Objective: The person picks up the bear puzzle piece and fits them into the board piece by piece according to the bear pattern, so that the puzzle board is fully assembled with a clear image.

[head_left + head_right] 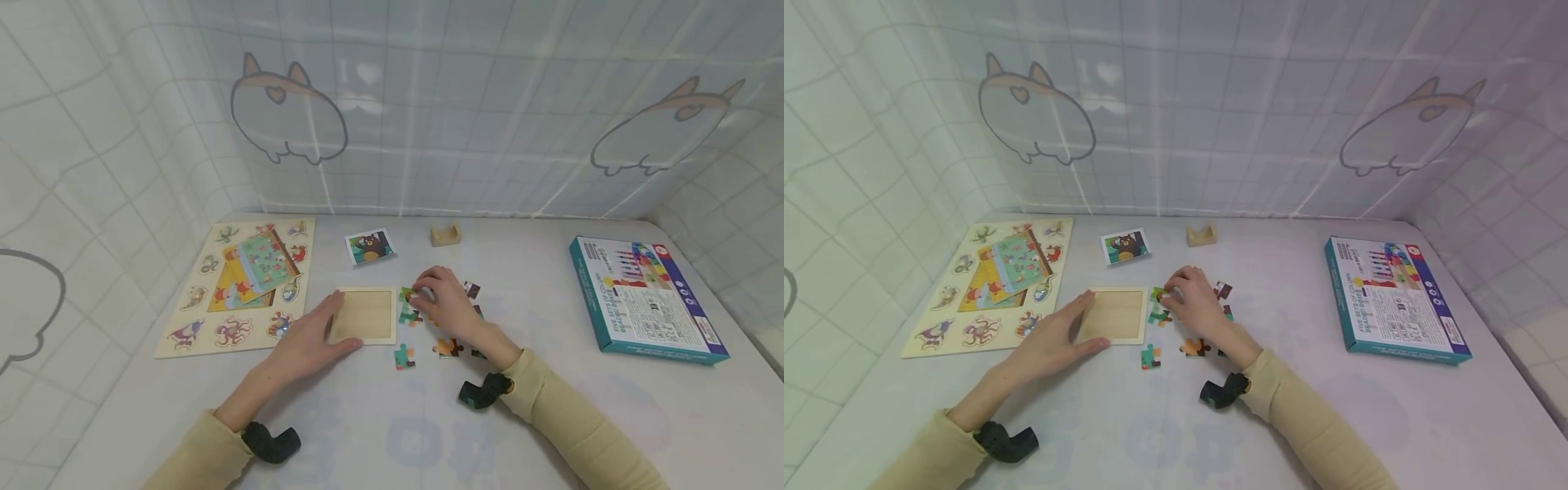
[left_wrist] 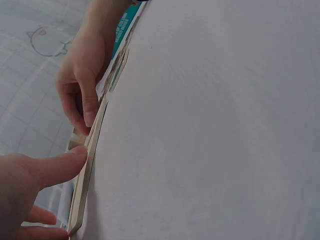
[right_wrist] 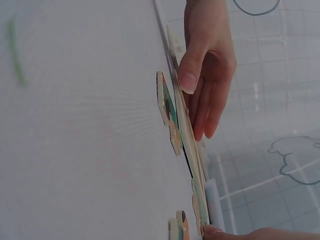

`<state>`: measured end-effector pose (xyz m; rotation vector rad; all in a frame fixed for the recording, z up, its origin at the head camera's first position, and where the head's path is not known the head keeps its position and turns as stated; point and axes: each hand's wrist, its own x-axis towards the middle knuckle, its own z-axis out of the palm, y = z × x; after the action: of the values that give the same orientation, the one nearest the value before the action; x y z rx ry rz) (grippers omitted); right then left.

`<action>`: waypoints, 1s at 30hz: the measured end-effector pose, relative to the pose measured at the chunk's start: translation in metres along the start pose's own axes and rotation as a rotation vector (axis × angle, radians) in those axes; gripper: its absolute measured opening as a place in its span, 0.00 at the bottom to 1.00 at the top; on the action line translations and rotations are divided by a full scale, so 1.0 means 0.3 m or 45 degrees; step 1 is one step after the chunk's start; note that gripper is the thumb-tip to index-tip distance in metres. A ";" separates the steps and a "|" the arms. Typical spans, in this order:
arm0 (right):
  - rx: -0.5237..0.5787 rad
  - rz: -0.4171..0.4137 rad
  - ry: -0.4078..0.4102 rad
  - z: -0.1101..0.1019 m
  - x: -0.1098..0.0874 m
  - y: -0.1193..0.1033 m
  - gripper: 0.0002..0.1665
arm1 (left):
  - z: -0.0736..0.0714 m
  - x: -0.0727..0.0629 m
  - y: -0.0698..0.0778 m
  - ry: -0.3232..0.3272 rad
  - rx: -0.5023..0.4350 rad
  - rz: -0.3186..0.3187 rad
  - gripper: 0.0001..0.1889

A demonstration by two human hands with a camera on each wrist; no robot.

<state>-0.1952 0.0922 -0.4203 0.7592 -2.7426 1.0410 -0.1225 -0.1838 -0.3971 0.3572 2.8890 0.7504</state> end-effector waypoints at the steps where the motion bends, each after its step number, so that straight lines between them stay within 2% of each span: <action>1: -0.009 -0.011 0.006 0.000 -0.001 0.000 0.12 | -0.002 -0.001 -0.001 0.003 -0.010 0.001 0.51; 9: -0.054 -0.067 0.030 0.006 -0.002 0.006 0.11 | -0.005 -0.001 0.000 0.013 -0.027 -0.007 0.48; 18: -0.020 0.008 0.006 0.002 -0.002 -0.005 0.11 | -0.007 -0.003 0.009 -0.002 -0.028 -0.037 0.50; 30: 0.005 0.006 0.014 -0.005 -0.005 -0.009 0.12 | -0.009 0.001 0.000 -0.036 -0.019 -0.040 0.51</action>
<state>-0.1928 0.0920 -0.4181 0.7457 -2.7354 1.0484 -0.1234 -0.1850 -0.3948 0.3178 2.8545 0.7556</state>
